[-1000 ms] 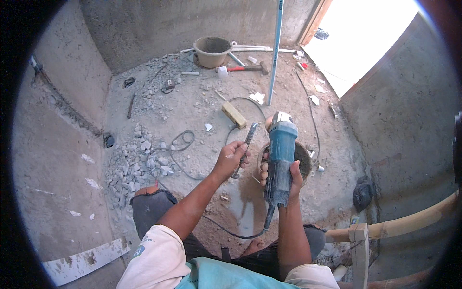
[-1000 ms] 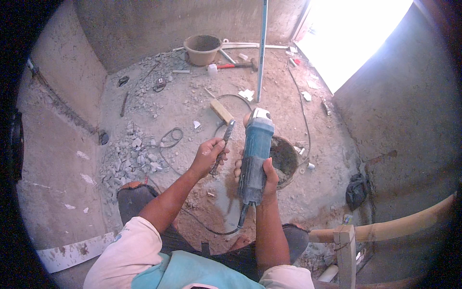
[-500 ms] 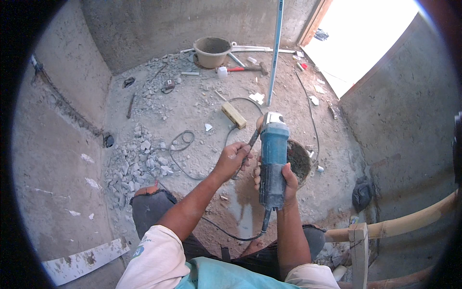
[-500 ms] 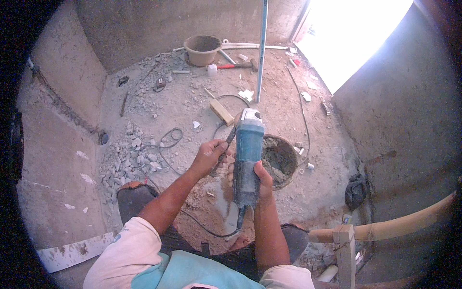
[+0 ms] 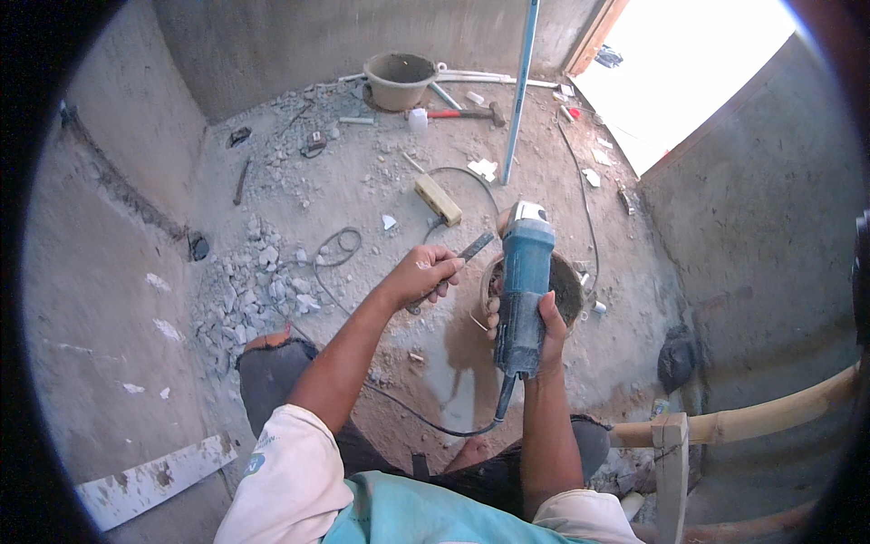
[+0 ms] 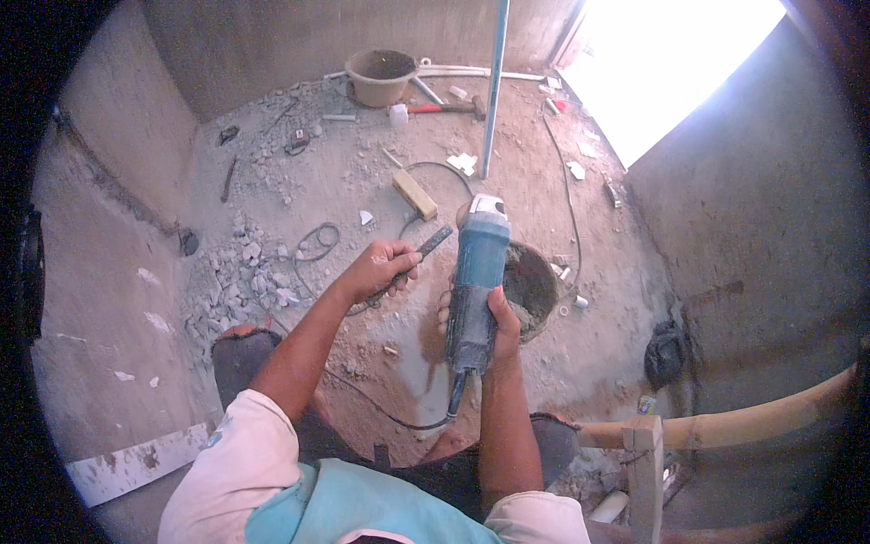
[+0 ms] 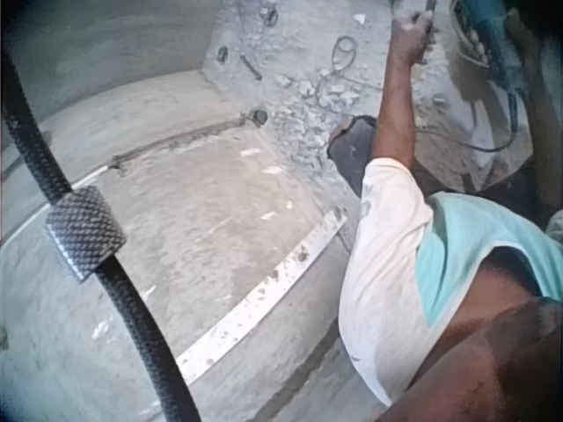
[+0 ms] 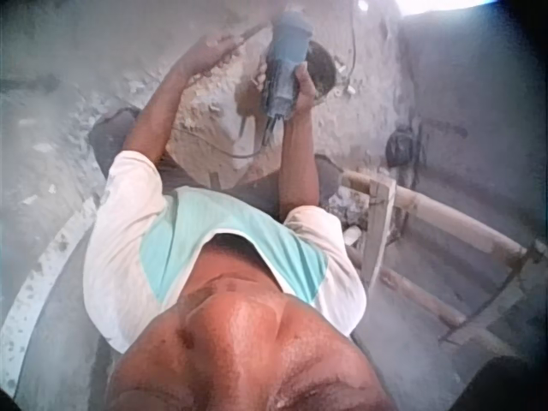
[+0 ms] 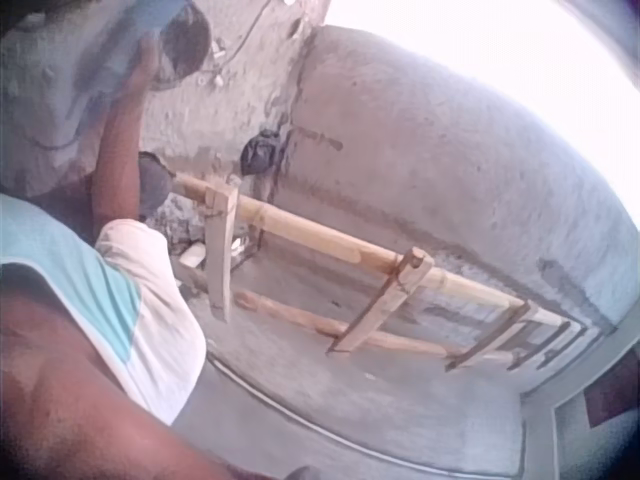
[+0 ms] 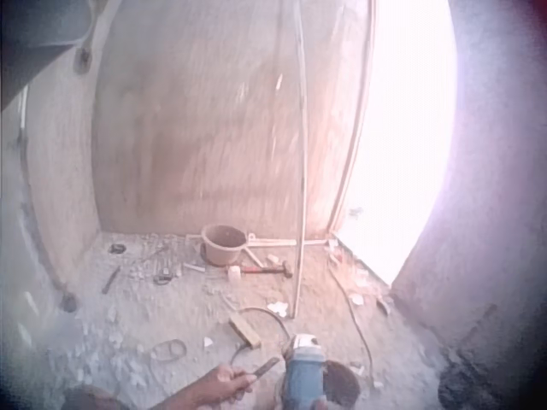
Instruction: The person uses an angle grinder to cut or grind a metal rod embedded in a hole in a concrete floor, holding the tool with both hands while sitting on the floor.
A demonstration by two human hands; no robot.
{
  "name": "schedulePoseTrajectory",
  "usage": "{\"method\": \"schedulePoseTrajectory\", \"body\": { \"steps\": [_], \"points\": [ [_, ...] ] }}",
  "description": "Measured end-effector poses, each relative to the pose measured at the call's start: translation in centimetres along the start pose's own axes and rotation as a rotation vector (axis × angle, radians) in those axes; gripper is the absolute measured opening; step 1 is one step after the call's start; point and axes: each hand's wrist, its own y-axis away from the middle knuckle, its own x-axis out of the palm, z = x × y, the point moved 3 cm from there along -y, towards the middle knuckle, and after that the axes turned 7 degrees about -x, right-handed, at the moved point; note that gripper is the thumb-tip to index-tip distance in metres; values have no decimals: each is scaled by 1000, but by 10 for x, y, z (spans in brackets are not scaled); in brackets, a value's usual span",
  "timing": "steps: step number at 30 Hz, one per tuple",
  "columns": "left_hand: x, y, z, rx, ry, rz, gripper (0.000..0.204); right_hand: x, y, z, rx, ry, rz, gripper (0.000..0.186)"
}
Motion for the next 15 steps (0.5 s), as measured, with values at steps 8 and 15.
{"method": "schedulePoseTrajectory", "body": {
  "steps": [8,15],
  "points": [
    [-2,-37,32,-31,-85,163,22,-15,18,8,-37,111,-74,80],
    [7,-70,66,-144,-261,186,23,-26,38,8,11,128,-127,82]
  ]
}}
